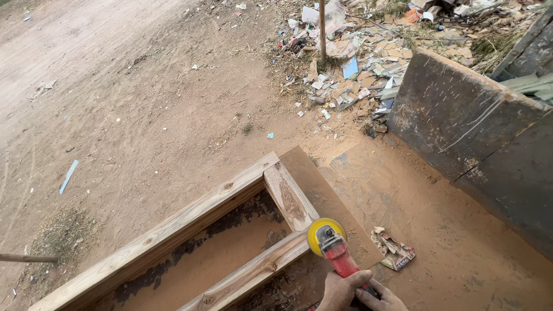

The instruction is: The person sands the surface of a rectangular wooden frame using an angle grinder with a sanding disc.

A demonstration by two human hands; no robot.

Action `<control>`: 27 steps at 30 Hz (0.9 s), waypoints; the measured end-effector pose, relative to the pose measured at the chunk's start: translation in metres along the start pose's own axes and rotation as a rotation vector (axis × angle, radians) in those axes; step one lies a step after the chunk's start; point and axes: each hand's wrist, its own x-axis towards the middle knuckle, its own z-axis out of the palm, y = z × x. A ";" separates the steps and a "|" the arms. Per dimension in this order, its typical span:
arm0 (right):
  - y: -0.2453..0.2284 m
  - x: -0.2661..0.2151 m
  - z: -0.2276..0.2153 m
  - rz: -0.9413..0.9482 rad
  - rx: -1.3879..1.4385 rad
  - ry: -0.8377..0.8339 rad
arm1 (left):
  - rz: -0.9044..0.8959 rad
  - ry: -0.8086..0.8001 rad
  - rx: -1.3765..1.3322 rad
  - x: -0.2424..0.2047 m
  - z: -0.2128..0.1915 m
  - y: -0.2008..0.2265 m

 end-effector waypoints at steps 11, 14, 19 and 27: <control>0.033 0.005 0.070 -0.019 0.018 -0.115 | 0.031 0.075 -0.037 -0.034 -0.066 -0.014; 0.047 0.002 0.106 -0.001 0.054 -0.172 | 0.051 0.138 -0.042 -0.056 -0.099 -0.019; 0.064 0.003 0.160 -0.014 -0.043 -0.254 | 0.021 0.177 -0.187 -0.096 -0.153 -0.025; 0.067 -0.006 0.254 0.235 0.027 -0.392 | 0.016 0.294 -0.243 -0.160 -0.239 -0.029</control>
